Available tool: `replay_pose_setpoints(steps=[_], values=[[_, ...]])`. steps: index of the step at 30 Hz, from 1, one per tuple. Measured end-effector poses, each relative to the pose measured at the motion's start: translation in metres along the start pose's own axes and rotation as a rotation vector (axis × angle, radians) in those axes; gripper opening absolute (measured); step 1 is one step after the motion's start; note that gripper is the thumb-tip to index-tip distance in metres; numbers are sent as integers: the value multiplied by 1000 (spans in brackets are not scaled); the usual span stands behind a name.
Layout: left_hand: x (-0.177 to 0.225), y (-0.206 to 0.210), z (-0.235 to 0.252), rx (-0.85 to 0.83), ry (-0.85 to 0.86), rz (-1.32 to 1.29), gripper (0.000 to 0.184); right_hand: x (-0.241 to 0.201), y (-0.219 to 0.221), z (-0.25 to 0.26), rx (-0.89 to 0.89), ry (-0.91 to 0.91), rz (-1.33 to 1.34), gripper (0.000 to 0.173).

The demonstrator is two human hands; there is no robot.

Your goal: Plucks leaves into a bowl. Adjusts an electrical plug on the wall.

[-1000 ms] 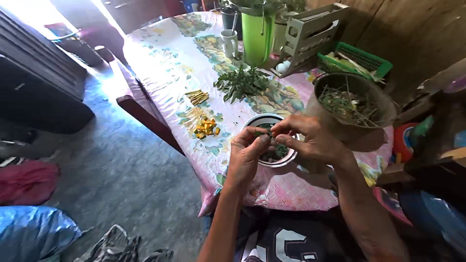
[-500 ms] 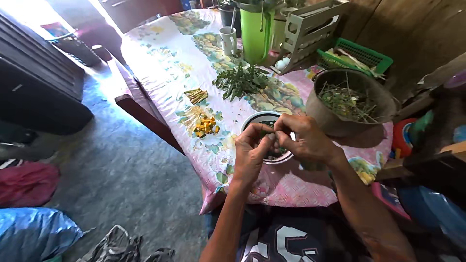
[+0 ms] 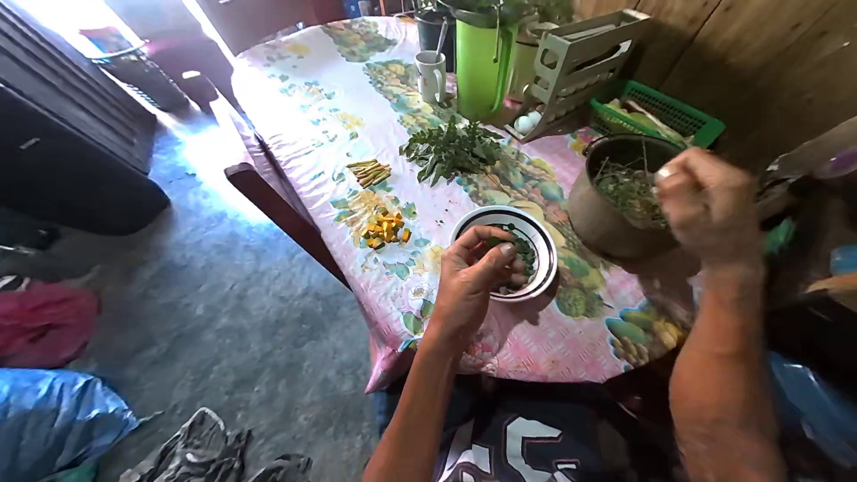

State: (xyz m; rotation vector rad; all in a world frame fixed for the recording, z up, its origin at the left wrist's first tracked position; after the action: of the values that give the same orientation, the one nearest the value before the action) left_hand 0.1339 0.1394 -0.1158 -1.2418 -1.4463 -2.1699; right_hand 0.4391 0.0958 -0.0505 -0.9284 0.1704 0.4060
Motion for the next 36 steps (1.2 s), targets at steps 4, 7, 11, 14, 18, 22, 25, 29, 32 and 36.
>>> replay_pose_setpoints(steps=[4,7,11,14,18,22,25,29,32,36], values=[[1,0,2,75,-4,32,12,32,-13,8,-96,229,-281,37],[-1,0,5,95,3,54,12,-18,7,1,-72,-7,-204,46],[-4,4,5,113,-18,110,12,-88,56,1,-150,-400,322,43],[-6,4,3,123,-28,83,10,-97,77,6,-160,-508,466,30],[-6,2,1,129,-37,54,11,-99,84,8,-121,-555,470,22],[-6,-1,1,83,-25,52,11,-100,86,11,-116,-558,470,18],[-2,-4,-1,61,-12,77,15,-96,89,17,-106,-533,475,13],[1,-8,-4,100,48,217,28,-91,95,25,-134,-502,510,12],[-1,-10,-3,173,122,314,24,-93,101,28,-159,-465,559,12],[-5,-11,1,230,243,380,13,-93,112,28,-163,-459,661,13]])
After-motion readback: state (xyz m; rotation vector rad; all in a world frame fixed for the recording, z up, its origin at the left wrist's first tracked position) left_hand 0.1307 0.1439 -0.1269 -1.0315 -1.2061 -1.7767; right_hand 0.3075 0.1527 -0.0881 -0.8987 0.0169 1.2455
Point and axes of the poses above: each hand's wrist, its own z-axis towards the middle knuckle, its own y-axis out of the palm, x = y × z, the point moved 1 cm from there along z, towards the middle knuckle, and after that the axes turned 6 degrees about -y, right-handed, at the moved point
